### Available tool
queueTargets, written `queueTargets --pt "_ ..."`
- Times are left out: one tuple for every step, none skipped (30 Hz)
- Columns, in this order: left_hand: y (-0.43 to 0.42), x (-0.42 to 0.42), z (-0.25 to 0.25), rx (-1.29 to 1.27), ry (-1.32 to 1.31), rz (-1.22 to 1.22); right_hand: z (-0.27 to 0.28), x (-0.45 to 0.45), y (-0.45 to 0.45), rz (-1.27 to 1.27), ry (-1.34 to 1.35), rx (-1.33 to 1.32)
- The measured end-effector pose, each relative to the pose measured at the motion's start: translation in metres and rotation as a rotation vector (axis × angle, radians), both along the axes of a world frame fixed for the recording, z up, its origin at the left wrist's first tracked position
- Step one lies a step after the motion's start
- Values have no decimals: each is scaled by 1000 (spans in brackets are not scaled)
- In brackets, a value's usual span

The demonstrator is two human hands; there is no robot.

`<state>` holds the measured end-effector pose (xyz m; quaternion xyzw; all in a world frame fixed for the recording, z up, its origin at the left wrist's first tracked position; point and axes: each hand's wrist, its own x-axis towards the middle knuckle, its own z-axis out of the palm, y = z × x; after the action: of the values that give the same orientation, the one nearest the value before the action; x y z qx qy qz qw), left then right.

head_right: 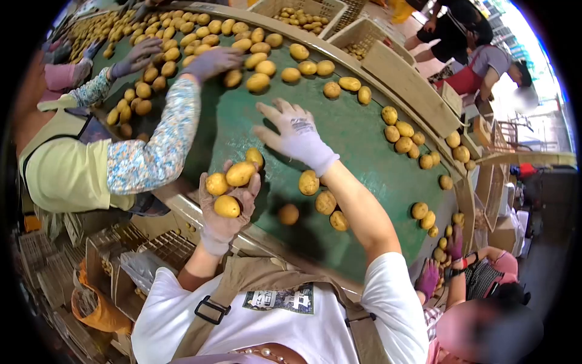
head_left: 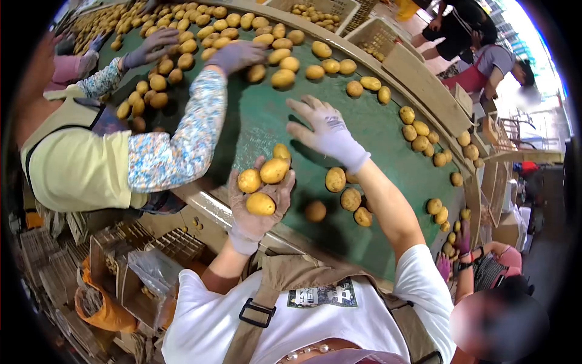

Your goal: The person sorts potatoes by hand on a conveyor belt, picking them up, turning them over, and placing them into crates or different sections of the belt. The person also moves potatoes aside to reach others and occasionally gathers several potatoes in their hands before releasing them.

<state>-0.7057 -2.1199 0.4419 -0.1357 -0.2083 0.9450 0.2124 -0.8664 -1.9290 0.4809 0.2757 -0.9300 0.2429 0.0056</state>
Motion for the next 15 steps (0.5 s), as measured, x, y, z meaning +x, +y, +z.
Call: queueTargets --pt "5 2 1 46 40 -15 -9 11 12 86 -98 70" --pt "11 6 6 26 89 -16 -21 27 25 169 -195 137" --pt "15 10 11 -15 78 -16 -45 46 37 248 -36 165" --pt "16 13 12 14 86 -37 -29 49 50 338 -51 123" --pt "17 16 13 44 93 -59 -17 43 66 241 -256 -19" --pt "19 19 12 65 104 -76 -10 30 85 142 -460 -168" --pt "18 21 10 100 117 -114 -20 16 103 -51 -155 -132" --pt "23 22 14 95 103 -143 -21 -6 136 -143 5 -138" --pt "27 22 21 89 93 -171 -10 -28 159 -388 -57 -142" --pt "32 21 26 82 85 -197 -29 -38 178 -624 366 303" --pt "37 21 27 10 83 -217 -33 -27 178 -626 253 312" --pt "41 22 26 20 109 -226 -30 -28 184 -446 53 265" --pt "47 22 24 29 134 -228 -24 -27 189 -286 -172 202" --pt "51 21 22 39 155 -220 -28 -16 181 -149 -247 -86" --pt "54 20 24 4 143 -216 -24 -22 182 -157 -265 -139"
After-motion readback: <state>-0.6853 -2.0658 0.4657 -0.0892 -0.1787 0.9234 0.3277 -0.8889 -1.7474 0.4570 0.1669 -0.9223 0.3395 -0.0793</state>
